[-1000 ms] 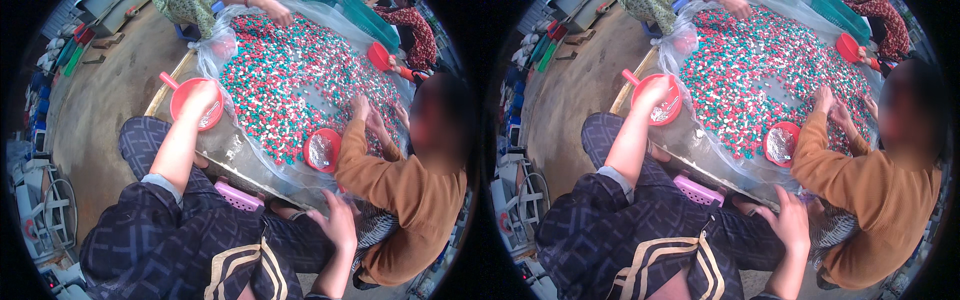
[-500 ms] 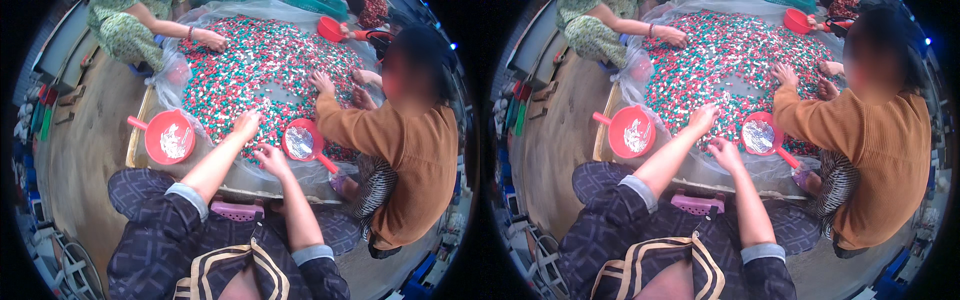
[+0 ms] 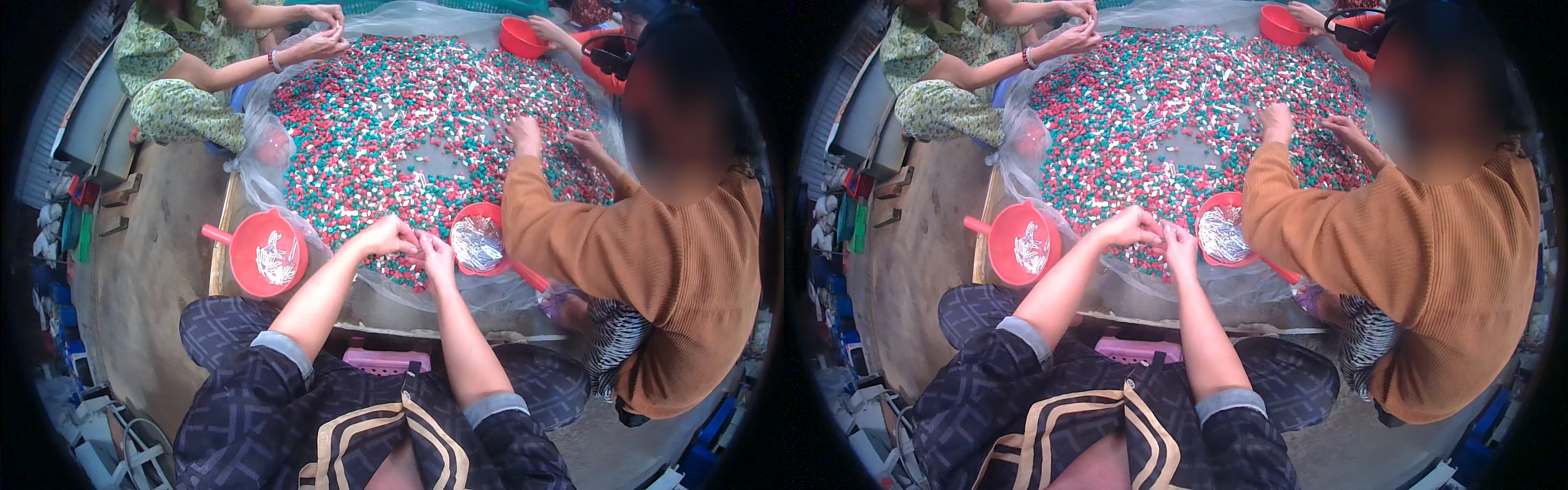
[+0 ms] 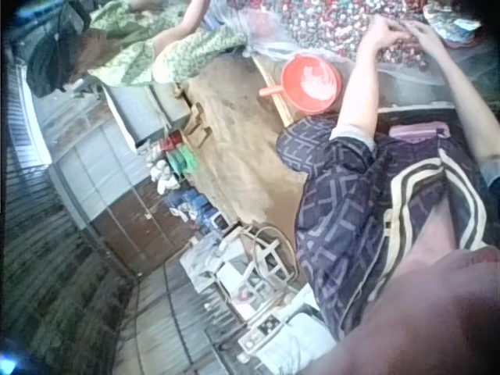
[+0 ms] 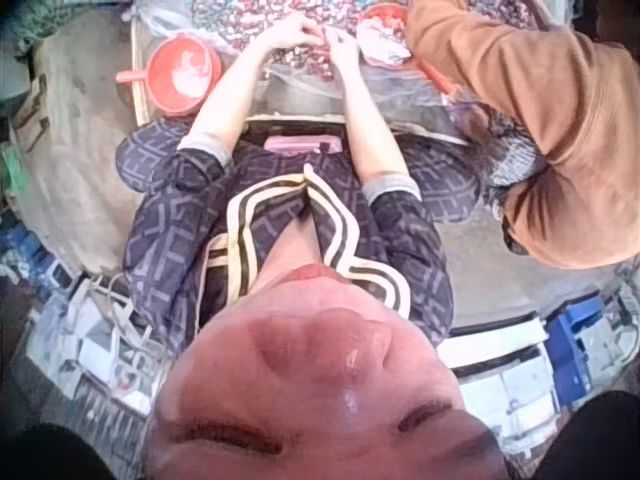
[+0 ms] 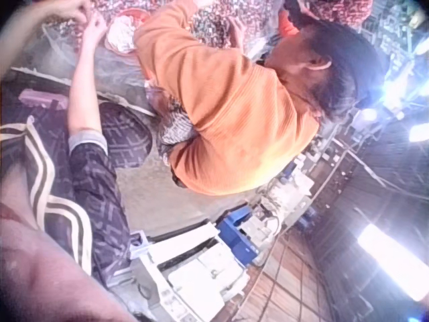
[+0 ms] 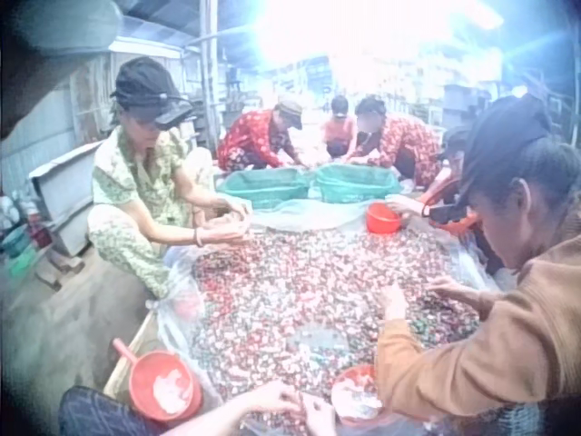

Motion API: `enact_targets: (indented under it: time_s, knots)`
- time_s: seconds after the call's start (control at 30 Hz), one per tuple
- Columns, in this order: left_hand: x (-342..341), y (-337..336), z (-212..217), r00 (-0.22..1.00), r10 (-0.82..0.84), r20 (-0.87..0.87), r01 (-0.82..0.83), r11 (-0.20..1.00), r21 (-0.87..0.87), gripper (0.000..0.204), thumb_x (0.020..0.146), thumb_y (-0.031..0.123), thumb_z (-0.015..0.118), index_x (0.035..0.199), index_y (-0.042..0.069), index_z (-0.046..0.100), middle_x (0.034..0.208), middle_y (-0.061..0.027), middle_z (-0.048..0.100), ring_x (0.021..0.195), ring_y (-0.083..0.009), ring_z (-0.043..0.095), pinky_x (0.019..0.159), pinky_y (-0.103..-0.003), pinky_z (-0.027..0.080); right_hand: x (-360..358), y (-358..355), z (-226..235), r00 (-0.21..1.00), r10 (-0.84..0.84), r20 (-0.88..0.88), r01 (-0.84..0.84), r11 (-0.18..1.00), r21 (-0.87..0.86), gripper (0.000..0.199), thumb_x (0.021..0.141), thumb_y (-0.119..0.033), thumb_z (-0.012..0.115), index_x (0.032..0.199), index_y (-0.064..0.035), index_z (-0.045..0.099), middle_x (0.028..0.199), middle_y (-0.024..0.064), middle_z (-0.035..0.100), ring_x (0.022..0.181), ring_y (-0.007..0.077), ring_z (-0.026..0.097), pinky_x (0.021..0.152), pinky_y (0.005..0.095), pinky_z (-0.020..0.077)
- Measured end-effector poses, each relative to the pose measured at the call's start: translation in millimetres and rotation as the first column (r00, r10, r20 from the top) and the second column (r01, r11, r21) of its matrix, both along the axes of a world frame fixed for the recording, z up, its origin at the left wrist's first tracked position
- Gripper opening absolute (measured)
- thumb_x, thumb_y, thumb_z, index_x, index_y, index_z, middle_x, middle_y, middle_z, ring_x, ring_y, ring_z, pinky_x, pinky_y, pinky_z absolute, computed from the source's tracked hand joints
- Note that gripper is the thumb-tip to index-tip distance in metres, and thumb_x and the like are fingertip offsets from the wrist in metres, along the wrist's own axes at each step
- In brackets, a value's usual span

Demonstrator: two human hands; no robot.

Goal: The person sits on a small stool and sorts a large pile of red, green, and white capsules spread on a plastic sheet. They pick up individual capsules by hand and place them into a red plastic scoop. Other workers are visible around the table performing the same task.

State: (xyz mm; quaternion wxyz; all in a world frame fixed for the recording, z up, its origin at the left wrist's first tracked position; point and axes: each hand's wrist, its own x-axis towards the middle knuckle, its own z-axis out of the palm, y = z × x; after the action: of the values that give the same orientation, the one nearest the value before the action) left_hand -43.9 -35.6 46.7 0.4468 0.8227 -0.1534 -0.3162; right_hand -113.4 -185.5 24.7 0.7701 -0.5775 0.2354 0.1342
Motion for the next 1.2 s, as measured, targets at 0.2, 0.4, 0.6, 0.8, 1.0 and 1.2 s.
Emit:
enact_targets:
  time_s: [0.2,0.4,0.6,0.8,1.0,1.2]
  knots:
    - [84,31,-22,0.773,0.401,0.491,-0.579,0.762,0.289,0.017,0.081,0.022,0.067,0.093,0.012,0.072,0.099,-0.0116,0.066,0.094,-0.0285,0.063,0.082,-0.041,0.049,4,3,-1,0.999,-0.012,-0.033,0.009,0.995,-0.103,0.029,0.099,-0.015,0.040,0.117,0.0026,0.055,0.088,0.0133,0.067,0.074,0.0191,0.067,0.063,0.0285,0.0546]
    - [94,15,-15,0.840,0.039,0.541,-0.375,0.762,0.528,0.015,0.075,0.021,0.072,0.085,0.010,0.070,0.106,-0.0087,0.060,0.108,-0.0296,0.054,0.088,-0.043,0.046,6,0,-4,0.992,-0.076,-0.097,0.078,0.997,0.021,0.028,0.097,-0.010,0.038,0.117,0.0002,0.055,0.084,0.0110,0.066,0.070,0.0180,0.066,0.061,0.0276,0.0530]
    - [109,-21,-8,0.801,-0.112,0.587,-0.201,0.875,0.441,0.020,0.082,0.013,0.060,0.101,0.012,0.066,0.094,-0.0145,0.066,0.091,-0.0332,0.062,0.081,-0.044,0.049,8,4,-3,0.996,-0.002,-0.087,-0.001,1.000,-0.024,0.026,0.096,-0.011,0.041,0.113,-0.0031,0.059,0.069,0.0018,0.059,0.055,0.0085,0.055,0.049,0.0218,0.0445]
    - [114,-30,-44,0.741,-0.239,0.628,-0.121,0.872,0.475,0.026,0.079,0.008,0.058,0.102,0.013,0.068,0.091,-0.0159,0.066,0.091,-0.0324,0.064,0.080,-0.042,0.051,6,14,-4,0.992,0.079,-0.102,-0.082,0.996,-0.025,0.025,0.096,-0.013,0.043,0.112,-0.0038,0.060,0.067,0.0001,0.058,0.054,0.0073,0.052,0.048,0.0212,0.0414]
    - [78,-28,7,0.913,0.086,0.398,-0.166,0.971,0.171,0.020,0.070,0.018,0.077,0.086,0.006,0.073,0.071,-0.0135,0.068,0.070,-0.0207,0.067,0.067,-0.035,0.051,8,15,4,0.954,-0.195,-0.227,0.273,0.876,0.397,0.043,0.096,-0.036,0.042,0.120,-0.0015,0.051,0.087,0.0101,0.061,0.072,0.0178,0.061,0.064,0.0298,0.0498]
    - [51,-26,34,0.996,-0.061,0.071,0.048,0.983,0.178,0.022,0.079,0.016,0.069,0.097,0.003,0.070,0.087,-0.0092,0.071,0.079,-0.0154,0.067,0.072,-0.030,0.052,6,10,0,0.881,-0.279,-0.383,0.456,0.717,0.527,0.039,0.094,-0.038,0.048,0.104,-0.0013,0.056,0.075,0.0071,0.057,0.063,0.0164,0.055,0.057,0.0307,0.0467]
